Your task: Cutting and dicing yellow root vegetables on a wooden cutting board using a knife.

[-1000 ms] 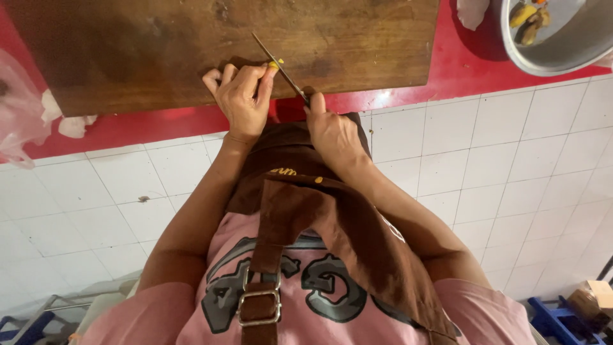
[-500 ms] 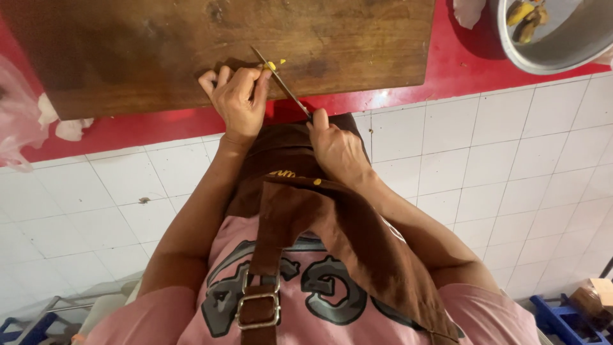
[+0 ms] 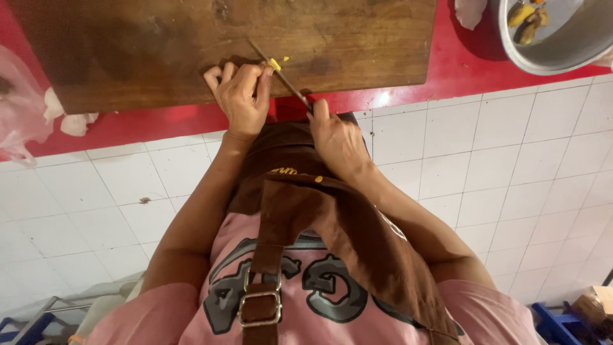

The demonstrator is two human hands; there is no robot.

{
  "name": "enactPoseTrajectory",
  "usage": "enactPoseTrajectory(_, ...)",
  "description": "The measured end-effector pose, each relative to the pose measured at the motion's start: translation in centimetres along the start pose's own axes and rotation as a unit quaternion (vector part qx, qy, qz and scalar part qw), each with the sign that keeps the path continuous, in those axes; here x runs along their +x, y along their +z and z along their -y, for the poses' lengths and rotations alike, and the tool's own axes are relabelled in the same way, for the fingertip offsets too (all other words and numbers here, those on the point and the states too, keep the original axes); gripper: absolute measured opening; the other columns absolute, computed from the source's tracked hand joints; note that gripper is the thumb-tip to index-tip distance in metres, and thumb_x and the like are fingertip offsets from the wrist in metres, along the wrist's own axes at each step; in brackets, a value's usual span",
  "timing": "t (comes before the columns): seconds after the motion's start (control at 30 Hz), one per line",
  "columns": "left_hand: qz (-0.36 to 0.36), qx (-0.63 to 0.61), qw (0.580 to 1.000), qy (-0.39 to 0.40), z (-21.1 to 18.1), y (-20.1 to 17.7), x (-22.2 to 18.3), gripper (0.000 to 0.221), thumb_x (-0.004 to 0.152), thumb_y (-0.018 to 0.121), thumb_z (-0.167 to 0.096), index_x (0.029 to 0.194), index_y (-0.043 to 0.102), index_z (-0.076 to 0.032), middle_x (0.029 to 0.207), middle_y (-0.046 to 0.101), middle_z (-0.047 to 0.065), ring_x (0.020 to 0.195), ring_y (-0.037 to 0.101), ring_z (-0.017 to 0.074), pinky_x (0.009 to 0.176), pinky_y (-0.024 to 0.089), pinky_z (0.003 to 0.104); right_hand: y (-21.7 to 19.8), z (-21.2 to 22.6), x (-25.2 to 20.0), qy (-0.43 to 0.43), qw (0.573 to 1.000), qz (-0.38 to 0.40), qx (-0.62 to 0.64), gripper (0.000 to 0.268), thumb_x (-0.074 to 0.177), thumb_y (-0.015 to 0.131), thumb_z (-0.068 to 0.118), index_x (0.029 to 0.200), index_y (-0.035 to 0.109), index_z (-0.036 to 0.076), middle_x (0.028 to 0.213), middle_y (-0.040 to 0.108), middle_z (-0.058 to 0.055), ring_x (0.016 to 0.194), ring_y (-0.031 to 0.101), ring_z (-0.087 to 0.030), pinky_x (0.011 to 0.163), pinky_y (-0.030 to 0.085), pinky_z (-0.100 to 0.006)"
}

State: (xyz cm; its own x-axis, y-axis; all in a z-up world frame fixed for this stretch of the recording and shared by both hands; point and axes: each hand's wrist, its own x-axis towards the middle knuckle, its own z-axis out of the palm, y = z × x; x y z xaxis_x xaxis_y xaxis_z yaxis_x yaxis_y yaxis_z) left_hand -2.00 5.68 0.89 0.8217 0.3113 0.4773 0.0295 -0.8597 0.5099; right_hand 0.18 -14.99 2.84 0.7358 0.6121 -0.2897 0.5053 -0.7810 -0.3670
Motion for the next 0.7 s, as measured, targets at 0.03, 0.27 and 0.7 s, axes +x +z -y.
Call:
enactPoseTrajectory(0.03, 0.0, -0.001, 1.0, 0.001, 0.1, 0.0, -0.1, 0.032, 0.11, 0.056, -0.025, 0.079, 0.059, -0.014, 0.075, 0.064, -0.007, 0.064, 0.045, 0.02, 0.084, 0.029, 0.038, 0.1, 0.0, -0.5, 0.001, 1.0, -0.001, 0.0, 0.021, 0.111, 0.046, 0.029, 0.103, 0.038, 0.012, 0.053, 0.058, -0.01, 0.039, 0.061, -0.039, 0.031, 0.045, -0.052)
enactPoseTrajectory(0.27, 0.007, 0.0, 1.0, 0.002, 0.2, 0.2, -0.2, 0.029, 0.109, 0.057, -0.024, 0.082, 0.062, -0.016, 0.077, 0.067, -0.009, 0.066, 0.047, 0.0184, 0.086, 0.029, 0.039, 0.8, 0.0, -1.2, 0.013, 0.999, 0.009, -0.047, 0.023, 0.11, 0.044, 0.034, 0.108, 0.041, 0.011, 0.057, 0.062, -0.011, 0.045, 0.063, -0.043, 0.036, 0.047, -0.054)
enactPoseTrajectory(0.7, -0.005, 0.009, 1.0, 0.015, 0.3, 0.1, -0.5, 0.019, 0.107, 0.061, -0.022, 0.091, 0.07, -0.015, 0.086, 0.073, -0.009, 0.069, 0.051, 0.02, 0.086, 0.032, 0.04, 0.7, 0.5, 1.3, 0.065, 0.997, 0.048, -0.013, 0.022, 0.111, 0.044, 0.033, 0.111, 0.039, 0.012, 0.059, 0.066, -0.014, 0.053, 0.067, -0.048, 0.044, 0.051, -0.06)
